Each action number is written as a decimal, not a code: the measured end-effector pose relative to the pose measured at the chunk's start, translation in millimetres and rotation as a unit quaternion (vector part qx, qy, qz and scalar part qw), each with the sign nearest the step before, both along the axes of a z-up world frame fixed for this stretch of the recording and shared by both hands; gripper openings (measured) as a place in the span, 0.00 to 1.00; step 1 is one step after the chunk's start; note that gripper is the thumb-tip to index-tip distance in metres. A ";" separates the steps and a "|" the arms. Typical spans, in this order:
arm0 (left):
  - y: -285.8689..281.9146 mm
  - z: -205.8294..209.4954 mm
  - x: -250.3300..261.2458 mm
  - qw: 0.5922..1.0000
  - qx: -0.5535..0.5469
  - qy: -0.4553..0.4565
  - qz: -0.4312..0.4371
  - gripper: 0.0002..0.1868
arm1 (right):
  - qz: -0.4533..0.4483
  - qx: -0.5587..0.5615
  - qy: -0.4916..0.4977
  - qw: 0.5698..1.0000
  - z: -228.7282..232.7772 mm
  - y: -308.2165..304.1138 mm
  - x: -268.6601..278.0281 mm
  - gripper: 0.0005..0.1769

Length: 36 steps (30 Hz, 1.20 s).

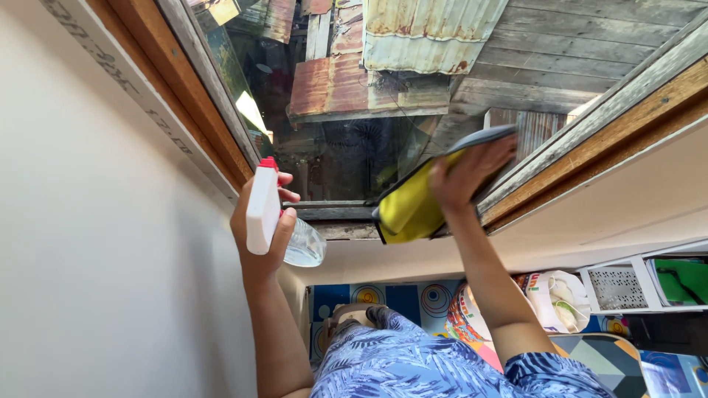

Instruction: The person sprays a window with a spray bottle and wipes the glass with a yellow cloth. They continue wiping the window surface repeatedly while holding the spray bottle.

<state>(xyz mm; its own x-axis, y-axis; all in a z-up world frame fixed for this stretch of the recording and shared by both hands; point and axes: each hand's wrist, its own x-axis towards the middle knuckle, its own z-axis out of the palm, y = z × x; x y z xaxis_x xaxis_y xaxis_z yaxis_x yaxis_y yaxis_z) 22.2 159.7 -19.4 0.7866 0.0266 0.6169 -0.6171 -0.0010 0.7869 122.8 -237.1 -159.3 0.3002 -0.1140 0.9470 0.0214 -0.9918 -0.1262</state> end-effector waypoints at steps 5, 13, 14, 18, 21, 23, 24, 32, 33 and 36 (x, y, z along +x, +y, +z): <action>1.6 0.4 -7.7 1.000 -0.009 0.003 0.013 0.31 | -0.066 0.081 -0.048 0.993 81.9 13.0 10.8 0.58; -6.9 9.3 -5.8 0.999 0.028 0.000 0.044 0.32 | -0.041 -0.035 -0.035 0.998 88.3 87.5 18.1 0.59; -6.5 9.0 -1.3 1.000 0.014 -0.005 0.026 0.30 | -0.032 -0.069 -0.034 0.997 71.4 91.4 14.3 0.55; -7.9 20.9 12.5 0.999 -0.021 -0.027 -0.020 0.27 | 0.017 -0.132 -0.026 0.991 -1.7 74.7 3.8 0.47; -6.1 48.0 16.9 0.999 -0.020 -0.040 -0.029 0.25 | 0.016 -0.152 -0.022 0.988 -32.2 53.4 0.3 0.43; -4.2 63.2 21.7 0.998 -0.021 -0.048 -0.032 0.24 | 0.023 -0.155 -0.021 0.987 -35.2 48.9 0.0 0.42; -2.3 71.0 24.0 0.997 -0.022 -0.058 -0.037 0.24 | 0.029 -0.158 -0.021 0.987 -36.6 47.8 0.3 0.42; 2.7 113.2 20.2 0.999 0.025 0.022 0.005 0.17 | 0.004 -0.049 0.087 0.995 -5.1 58.5 -8.9 0.48; 3.8 114.4 22.4 0.999 0.031 0.018 -0.003 0.16 | -0.047 -0.007 0.097 0.994 9.3 59.3 -3.2 0.53; 7.7 110.8 12.3 0.994 0.048 0.094 0.014 0.19 | -0.047 0.043 -0.031 0.998 97.9 74.1 0.9 0.46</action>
